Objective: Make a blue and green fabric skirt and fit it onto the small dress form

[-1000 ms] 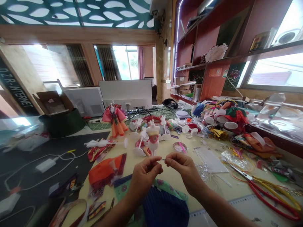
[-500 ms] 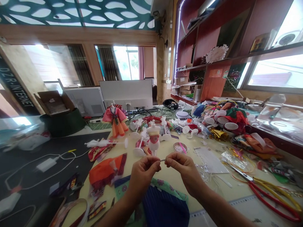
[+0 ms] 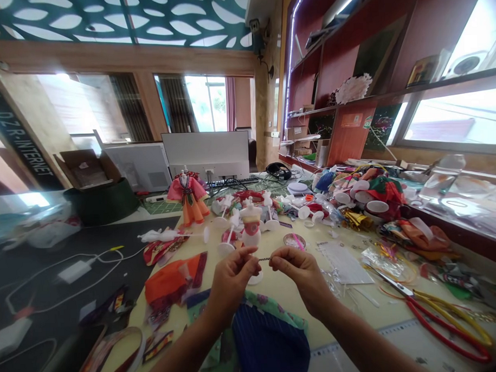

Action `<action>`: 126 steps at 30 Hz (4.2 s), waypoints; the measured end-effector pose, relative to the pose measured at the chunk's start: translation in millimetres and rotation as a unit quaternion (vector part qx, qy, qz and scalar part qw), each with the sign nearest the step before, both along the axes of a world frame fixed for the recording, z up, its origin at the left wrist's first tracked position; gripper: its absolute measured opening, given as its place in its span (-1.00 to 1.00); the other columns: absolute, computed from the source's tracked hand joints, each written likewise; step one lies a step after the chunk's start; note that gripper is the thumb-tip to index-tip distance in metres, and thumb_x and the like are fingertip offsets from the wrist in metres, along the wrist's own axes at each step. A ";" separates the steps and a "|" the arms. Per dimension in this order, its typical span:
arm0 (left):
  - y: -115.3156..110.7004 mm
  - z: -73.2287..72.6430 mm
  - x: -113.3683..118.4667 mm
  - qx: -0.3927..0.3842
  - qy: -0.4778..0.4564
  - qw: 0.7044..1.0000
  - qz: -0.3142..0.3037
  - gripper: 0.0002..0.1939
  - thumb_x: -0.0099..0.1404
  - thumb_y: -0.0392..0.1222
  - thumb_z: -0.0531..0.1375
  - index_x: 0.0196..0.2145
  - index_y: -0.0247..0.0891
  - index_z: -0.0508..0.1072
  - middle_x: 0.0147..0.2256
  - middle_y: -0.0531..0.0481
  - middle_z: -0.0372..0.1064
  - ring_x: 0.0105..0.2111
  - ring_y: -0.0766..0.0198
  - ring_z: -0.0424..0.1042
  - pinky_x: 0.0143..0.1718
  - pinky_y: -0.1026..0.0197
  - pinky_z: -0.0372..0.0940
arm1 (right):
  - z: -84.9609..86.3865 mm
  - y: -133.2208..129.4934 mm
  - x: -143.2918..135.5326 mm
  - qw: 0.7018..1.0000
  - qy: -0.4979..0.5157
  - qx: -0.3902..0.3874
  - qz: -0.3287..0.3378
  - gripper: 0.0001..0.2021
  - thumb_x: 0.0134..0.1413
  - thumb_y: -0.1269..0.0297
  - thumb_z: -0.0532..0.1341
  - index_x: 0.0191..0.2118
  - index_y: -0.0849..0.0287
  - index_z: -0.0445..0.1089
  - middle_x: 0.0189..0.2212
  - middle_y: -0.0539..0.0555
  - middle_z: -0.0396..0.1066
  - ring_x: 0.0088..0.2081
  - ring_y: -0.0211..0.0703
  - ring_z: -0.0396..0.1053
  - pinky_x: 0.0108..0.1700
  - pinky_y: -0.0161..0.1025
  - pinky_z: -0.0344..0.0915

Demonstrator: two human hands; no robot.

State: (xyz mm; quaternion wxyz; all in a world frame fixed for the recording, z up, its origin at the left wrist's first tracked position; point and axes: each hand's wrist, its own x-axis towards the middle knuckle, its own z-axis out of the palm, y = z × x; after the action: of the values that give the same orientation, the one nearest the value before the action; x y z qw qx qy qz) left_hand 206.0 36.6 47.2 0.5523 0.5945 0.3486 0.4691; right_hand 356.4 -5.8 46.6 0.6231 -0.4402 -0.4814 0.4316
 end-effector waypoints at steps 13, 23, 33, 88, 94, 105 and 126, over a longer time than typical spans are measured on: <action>0.3 1.0 -1.6 0.054 0.048 0.997 0.009 -0.84 0.13 -0.13 0.23 -0.41 -0.30 0.46 -0.51 0.02 0.42 -0.46 0.31 0.38 -0.39 0.30 0.25 | 2.5 1.9 3.2 0.998 -0.059 0.032 -0.012 -0.84 -0.04 0.15 0.27 -0.45 0.12 0.45 -0.50 0.00 0.38 -0.38 -0.18 0.29 -0.29 -0.23 0.20; 23.3 43.7 3.6 0.273 0.141 0.940 0.149 -0.89 0.15 -0.19 0.19 -0.42 -0.27 0.47 -0.44 0.02 0.46 -0.40 0.26 0.42 -0.32 0.27 0.26 | 33.2 43.5 3.4 0.968 -0.136 0.159 -0.137 -0.87 -0.03 0.24 0.25 -0.51 0.13 0.39 -0.47 0.01 0.38 -0.36 -0.16 0.30 -0.24 -0.21 0.21; 32.7 58.1 -0.7 0.275 0.138 0.941 0.141 -0.83 0.14 -0.10 0.20 -0.45 -0.26 0.49 -0.51 0.05 0.45 -0.53 0.29 0.42 -0.51 0.31 0.29 | 32.0 58.1 6.7 0.965 -0.134 0.181 -0.137 -0.87 0.07 0.21 0.18 -0.36 0.14 0.42 -0.40 0.04 0.41 -0.32 -0.16 0.32 -0.22 -0.21 0.24; 80.5 48.7 7.0 0.359 0.177 0.897 0.187 -0.90 0.18 -0.23 0.15 -0.38 -0.23 0.47 -0.37 -0.06 0.49 -0.34 0.14 0.47 -0.25 0.09 0.34 | 38.7 92.8 -3.2 0.884 -0.308 0.255 -0.240 -0.91 0.04 0.34 0.13 -0.41 0.13 0.37 -0.39 0.06 0.42 -0.27 -0.10 0.34 -0.15 -0.15 0.23; 80.4 49.3 8.5 0.354 0.173 0.900 0.186 -0.90 0.18 -0.22 0.15 -0.39 -0.23 0.47 -0.40 -0.07 0.49 -0.37 0.14 0.47 -0.27 0.09 0.34 | 38.6 93.2 -2.2 0.882 -0.315 0.250 -0.245 -0.91 0.03 0.34 0.12 -0.43 0.12 0.36 -0.41 0.04 0.41 -0.29 -0.11 0.33 -0.17 -0.16 0.23; 83.2 51.1 9.5 0.346 0.177 0.906 0.171 -0.87 0.18 -0.22 0.13 -0.41 -0.27 0.47 -0.42 -0.02 0.47 -0.39 0.21 0.46 -0.29 0.17 0.32 | 40.8 94.0 -2.9 0.876 -0.325 0.262 -0.242 -0.90 0.04 0.36 0.11 -0.44 0.13 0.33 -0.44 0.03 0.39 -0.32 -0.13 0.32 -0.21 -0.18 0.22; 81.7 47.8 12.7 0.326 0.118 0.925 0.153 -0.89 0.17 -0.23 0.16 -0.37 -0.20 0.51 -0.37 -0.05 0.49 -0.34 0.15 0.45 -0.24 0.09 0.33 | 38.3 93.4 -2.0 0.871 -0.333 0.262 -0.249 -0.89 0.05 0.35 0.11 -0.45 0.12 0.33 -0.43 0.04 0.38 -0.32 -0.12 0.30 -0.19 -0.16 0.22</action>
State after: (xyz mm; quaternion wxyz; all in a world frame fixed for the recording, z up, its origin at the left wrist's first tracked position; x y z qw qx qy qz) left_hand 218.8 118.3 95.1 0.2039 0.7322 0.3262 0.5621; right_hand 354.4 87.6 84.8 0.6048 -0.4837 -0.6305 -0.0521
